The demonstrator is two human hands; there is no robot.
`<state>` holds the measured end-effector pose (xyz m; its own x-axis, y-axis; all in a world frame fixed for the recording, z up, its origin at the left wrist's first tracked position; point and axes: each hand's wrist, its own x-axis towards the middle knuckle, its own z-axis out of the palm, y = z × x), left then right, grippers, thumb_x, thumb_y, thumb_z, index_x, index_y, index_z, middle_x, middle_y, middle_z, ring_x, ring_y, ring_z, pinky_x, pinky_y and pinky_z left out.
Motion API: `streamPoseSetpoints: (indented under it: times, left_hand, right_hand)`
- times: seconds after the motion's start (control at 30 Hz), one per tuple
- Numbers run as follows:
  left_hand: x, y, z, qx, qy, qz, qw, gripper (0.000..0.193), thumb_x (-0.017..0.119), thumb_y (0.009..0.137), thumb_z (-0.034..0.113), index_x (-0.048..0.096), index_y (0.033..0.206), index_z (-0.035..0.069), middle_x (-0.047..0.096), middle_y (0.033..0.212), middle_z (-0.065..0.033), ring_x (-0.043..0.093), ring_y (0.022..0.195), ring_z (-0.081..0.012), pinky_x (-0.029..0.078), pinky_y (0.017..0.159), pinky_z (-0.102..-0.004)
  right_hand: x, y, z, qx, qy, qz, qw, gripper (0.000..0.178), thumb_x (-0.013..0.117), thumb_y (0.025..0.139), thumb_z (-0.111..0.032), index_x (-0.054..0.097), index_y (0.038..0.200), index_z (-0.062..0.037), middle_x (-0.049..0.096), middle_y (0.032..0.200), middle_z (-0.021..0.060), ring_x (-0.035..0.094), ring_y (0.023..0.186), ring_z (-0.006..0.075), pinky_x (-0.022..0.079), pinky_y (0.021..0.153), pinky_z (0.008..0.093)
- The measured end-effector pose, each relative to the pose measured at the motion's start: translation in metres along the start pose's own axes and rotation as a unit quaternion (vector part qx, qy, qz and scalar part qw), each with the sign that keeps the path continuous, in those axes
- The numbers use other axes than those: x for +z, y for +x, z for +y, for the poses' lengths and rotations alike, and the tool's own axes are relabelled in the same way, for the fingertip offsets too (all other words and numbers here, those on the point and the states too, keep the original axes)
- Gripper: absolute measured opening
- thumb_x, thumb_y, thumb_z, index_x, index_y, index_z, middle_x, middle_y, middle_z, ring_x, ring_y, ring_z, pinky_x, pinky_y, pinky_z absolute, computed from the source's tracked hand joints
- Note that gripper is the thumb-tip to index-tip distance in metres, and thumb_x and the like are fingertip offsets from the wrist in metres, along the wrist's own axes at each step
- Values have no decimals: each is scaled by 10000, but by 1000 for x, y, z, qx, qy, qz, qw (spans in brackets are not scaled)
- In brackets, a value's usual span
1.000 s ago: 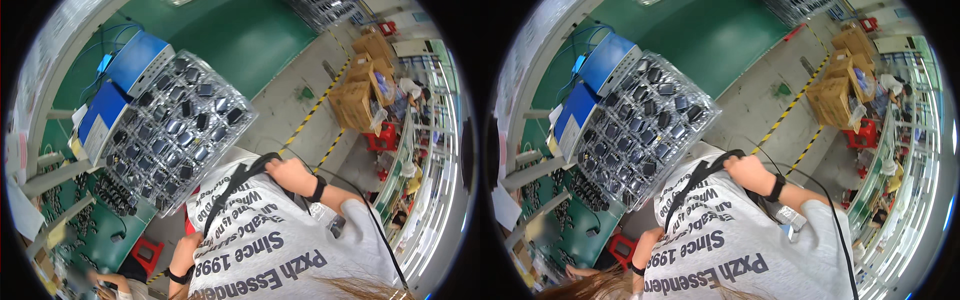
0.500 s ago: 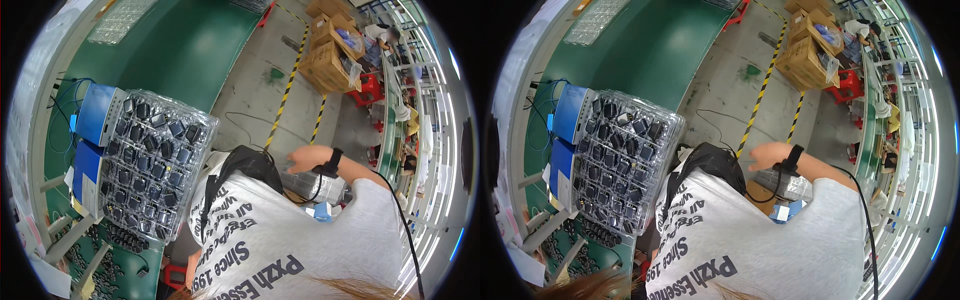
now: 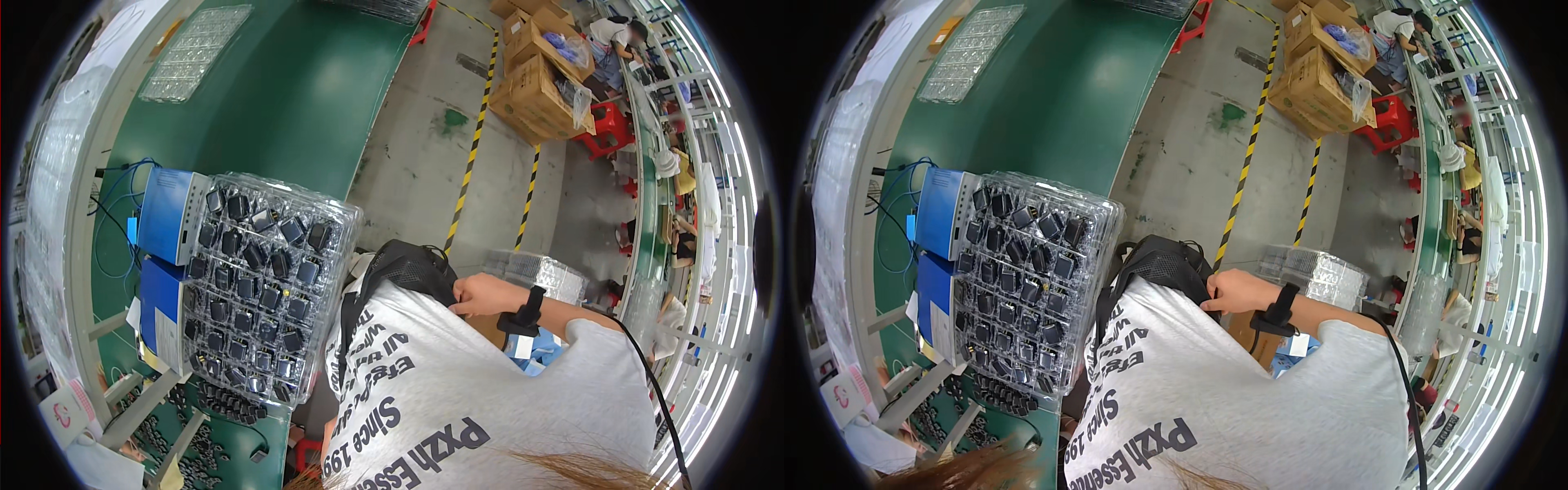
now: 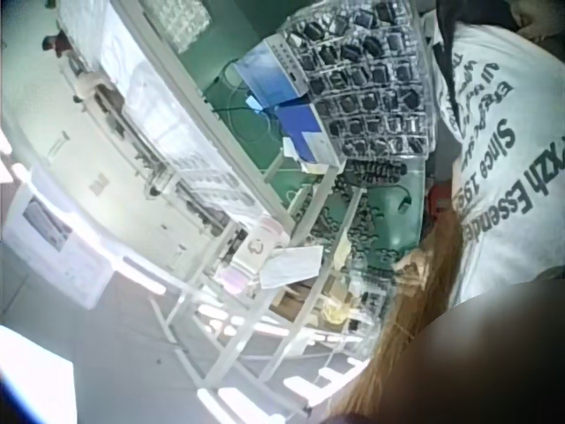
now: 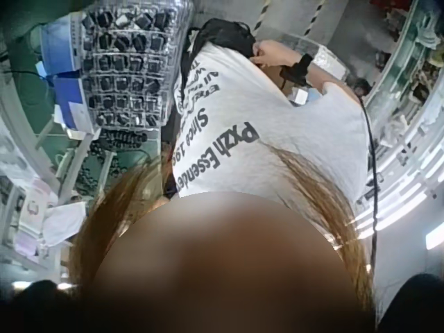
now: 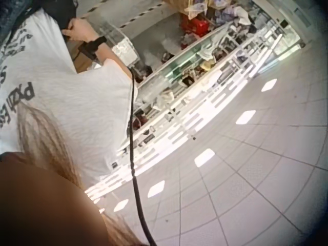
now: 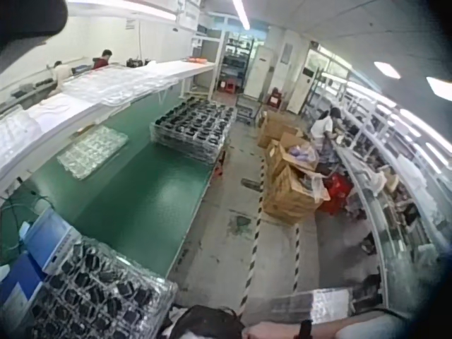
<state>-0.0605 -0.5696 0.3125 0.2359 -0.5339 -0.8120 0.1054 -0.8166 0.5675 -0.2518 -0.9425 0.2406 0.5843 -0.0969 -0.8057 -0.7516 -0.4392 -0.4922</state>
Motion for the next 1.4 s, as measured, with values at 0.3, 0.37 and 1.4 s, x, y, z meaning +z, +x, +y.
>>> streamPoseSetpoints:
  times: [0.3,0.37,1.4]
  left_hand:
    - [-33,71,105,344,200,76,914,295,574,854,-38,681,1114,49,670,1061,-160,644,972,-361,519,830,-417]
    - [-16,128,147,437,227,5,870,284,559,889,-28,671,1141,42,669,1110,-152,620,1065,-358,498,923,-395]
    - [42,195,79,431,98,121,889,295,603,885,182,689,1129,42,689,1083,-171,650,1012,-368,515,894,-456]
  right_hand:
    - [-31,35,7,-295,76,179,936,227,609,941,-171,608,1154,-91,678,1120,145,670,955,263,539,809,341]
    - [-29,44,16,-296,-26,193,935,212,626,924,-174,606,1119,-96,676,1108,129,672,946,286,543,785,371]
    - [-85,26,-53,-175,-370,50,911,424,701,852,-277,634,1199,-43,681,989,243,640,950,414,513,825,491]
